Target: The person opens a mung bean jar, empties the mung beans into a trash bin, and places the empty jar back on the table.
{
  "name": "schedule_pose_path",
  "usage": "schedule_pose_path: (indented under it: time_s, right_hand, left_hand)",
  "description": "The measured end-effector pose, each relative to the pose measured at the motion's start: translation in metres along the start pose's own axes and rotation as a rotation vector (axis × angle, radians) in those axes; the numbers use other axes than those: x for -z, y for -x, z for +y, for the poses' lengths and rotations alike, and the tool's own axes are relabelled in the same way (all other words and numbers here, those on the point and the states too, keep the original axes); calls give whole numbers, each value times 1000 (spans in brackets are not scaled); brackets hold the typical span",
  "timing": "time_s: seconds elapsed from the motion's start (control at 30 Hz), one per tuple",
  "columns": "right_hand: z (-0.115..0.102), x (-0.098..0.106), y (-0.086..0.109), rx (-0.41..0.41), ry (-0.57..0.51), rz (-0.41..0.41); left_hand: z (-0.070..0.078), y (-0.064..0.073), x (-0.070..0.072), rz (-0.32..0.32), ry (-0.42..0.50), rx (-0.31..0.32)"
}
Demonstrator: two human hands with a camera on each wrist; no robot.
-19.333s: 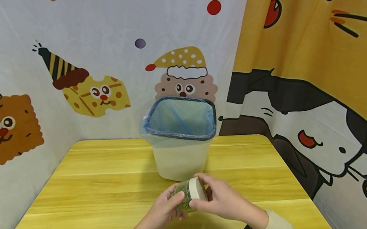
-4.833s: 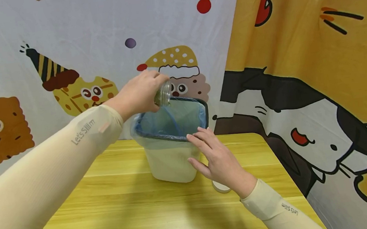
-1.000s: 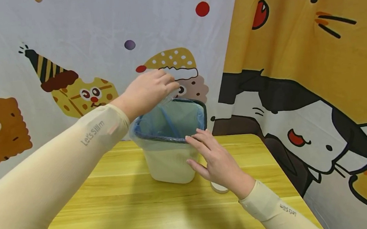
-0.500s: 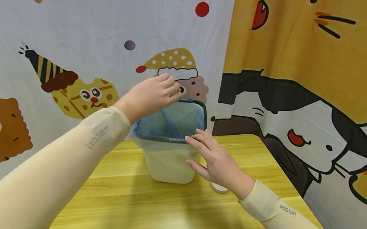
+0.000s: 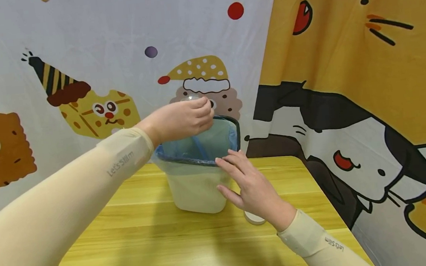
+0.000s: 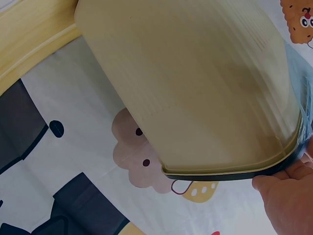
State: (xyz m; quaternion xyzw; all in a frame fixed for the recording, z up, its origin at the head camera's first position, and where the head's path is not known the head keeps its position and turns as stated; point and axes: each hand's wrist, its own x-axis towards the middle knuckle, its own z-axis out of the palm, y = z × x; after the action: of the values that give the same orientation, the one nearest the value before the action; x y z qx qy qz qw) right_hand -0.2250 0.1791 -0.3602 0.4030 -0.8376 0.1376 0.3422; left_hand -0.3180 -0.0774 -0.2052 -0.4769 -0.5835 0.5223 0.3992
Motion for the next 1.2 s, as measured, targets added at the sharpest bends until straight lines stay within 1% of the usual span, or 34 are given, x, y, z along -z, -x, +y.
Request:
schedule_pose_path:
  time_s: [0.2,0.67,0.8,0.83,0.87,0.93,1.0,1.1,1.2]
  right_hand:
    - [0,-1,0,2,-9,-1]
    - [0,0,0,10,3,4]
    - [-1,-1,-1,13,-1,7]
    - [-1,0,-1,12,-2,7]
    - [-1,0,0,11,-3,6]
    - [-1,0,0,11,-6,5]
    - [-1,0,0,11,-5,6]
    - [-1,-1,-1,12,-10,11]
    - [-1,-2,-1,11,-14,16]
  left_hand:
    - [2,0,-1,-8,-1,-1]
    - [1,0,0,-16,5,0]
    - [-1,1,1,-9,41,25]
    - [-1,1,1,8,57,43]
    - [-2,2,1,28,81,65]
    - [-3,4,1,76,154,132]
    - [-4,5,2,125,266,224]
    - [-5,6,6,187,518,412]
    - [-5,6,13,196,821,628]
